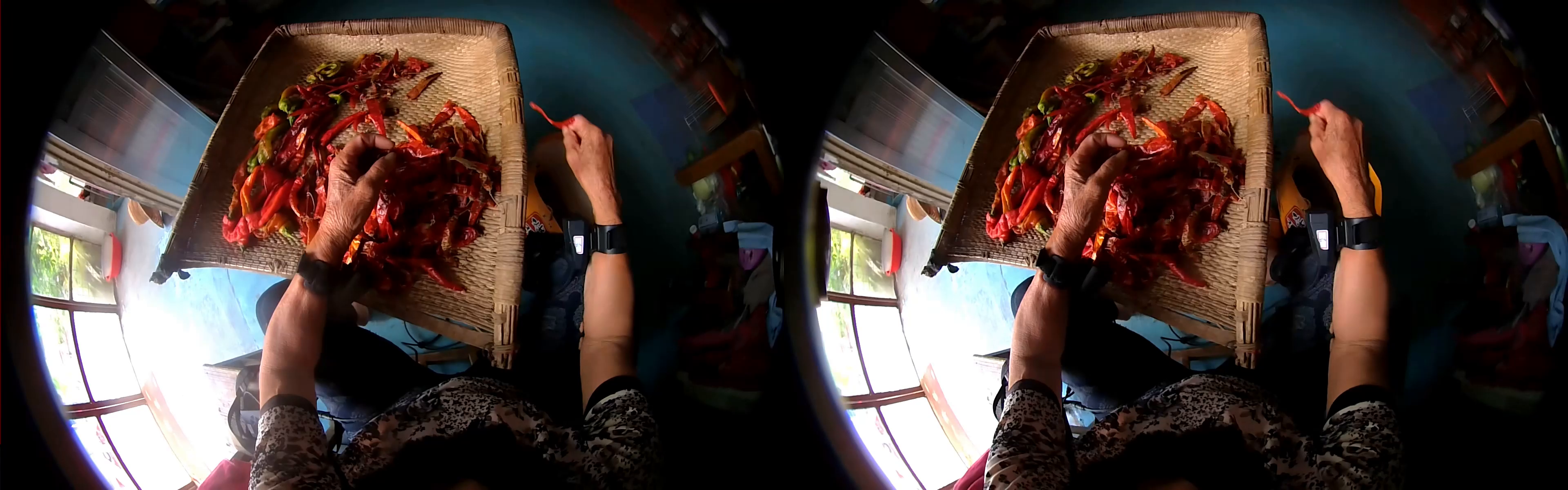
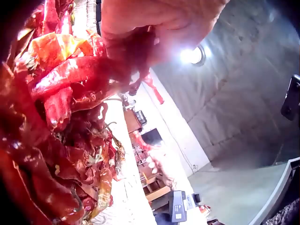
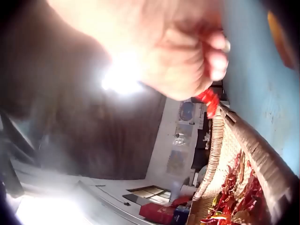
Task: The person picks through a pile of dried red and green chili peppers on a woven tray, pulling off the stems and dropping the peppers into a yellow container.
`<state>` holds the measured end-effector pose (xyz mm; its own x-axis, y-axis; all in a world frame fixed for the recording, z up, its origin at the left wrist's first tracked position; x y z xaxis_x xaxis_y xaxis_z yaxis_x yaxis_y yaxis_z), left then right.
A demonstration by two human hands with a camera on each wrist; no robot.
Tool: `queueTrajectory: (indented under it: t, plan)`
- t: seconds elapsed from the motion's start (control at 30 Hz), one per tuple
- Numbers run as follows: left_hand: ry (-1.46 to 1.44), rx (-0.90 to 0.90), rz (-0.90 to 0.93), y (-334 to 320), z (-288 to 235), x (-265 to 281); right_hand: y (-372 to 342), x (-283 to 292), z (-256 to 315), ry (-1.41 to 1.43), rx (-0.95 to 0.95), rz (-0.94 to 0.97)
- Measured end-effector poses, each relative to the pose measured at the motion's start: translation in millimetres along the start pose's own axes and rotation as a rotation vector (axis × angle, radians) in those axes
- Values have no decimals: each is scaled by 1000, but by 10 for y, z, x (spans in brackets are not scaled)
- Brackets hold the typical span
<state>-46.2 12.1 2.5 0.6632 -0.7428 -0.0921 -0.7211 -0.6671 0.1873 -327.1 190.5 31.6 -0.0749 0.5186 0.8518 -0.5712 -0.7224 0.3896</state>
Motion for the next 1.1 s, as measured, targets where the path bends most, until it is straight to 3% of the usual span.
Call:
queueTrajectory:
  t: [0.03,0.1,0.17,0.23,0.3,0.37,0.5,0.57,0.63,0.7,0.77,0.87,1.03,1.07,1.1]
  plan:
    - [0,0,-6,10,4,8,-26,-52,-102,-197,-62,43]
    - [-45,-10,22,13,-21,-21,-38,-112,-110,-243,-77,44]
    - [-33,18,37,-2,-58,-51,-23,-83,124,122,173,-229]
    - [36,20,119,-27,-79,-138,-38,-221,523,439,147,108]
    - [77,19,126,-28,-42,-165,-149,-419,982,802,318,186]
    - [90,69,143,-41,2,-186,-265,-502,1310,638,425,244]
    - [113,19,99,-25,19,-158,-308,-504,1569,416,556,144]
    - [133,-7,58,2,42,-109,-273,-579,1558,409,432,291]
    - [150,-34,24,25,31,-59,-261,-555,1533,393,421,273]
    - [176,75,36,35,52,-12,-195,-476,1443,434,446,95]
    - [156,41,21,42,46,19,-107,-521,1227,468,317,153]
    - [173,-18,15,63,31,65,-38,-530,893,710,246,75]
    - [312,14,29,86,127,122,6,-123,326,128,146,-186]
    - [301,-35,0,79,93,128,-8,-84,293,-103,34,-94]
    - [291,-83,-28,77,58,135,-6,-105,279,-105,34,-95]
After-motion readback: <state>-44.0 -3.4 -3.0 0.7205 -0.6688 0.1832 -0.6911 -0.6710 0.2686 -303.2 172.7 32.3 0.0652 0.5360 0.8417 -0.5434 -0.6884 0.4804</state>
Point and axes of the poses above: each hand's wrist, its own y-axis towards the middle knuckle, its own x-axis out of the back of the hand, z = x × y, the point moved 5 cm from there along y, towards the middle knuckle, and after that the axes turned 3 degrees about z, right-handed, at the moved point
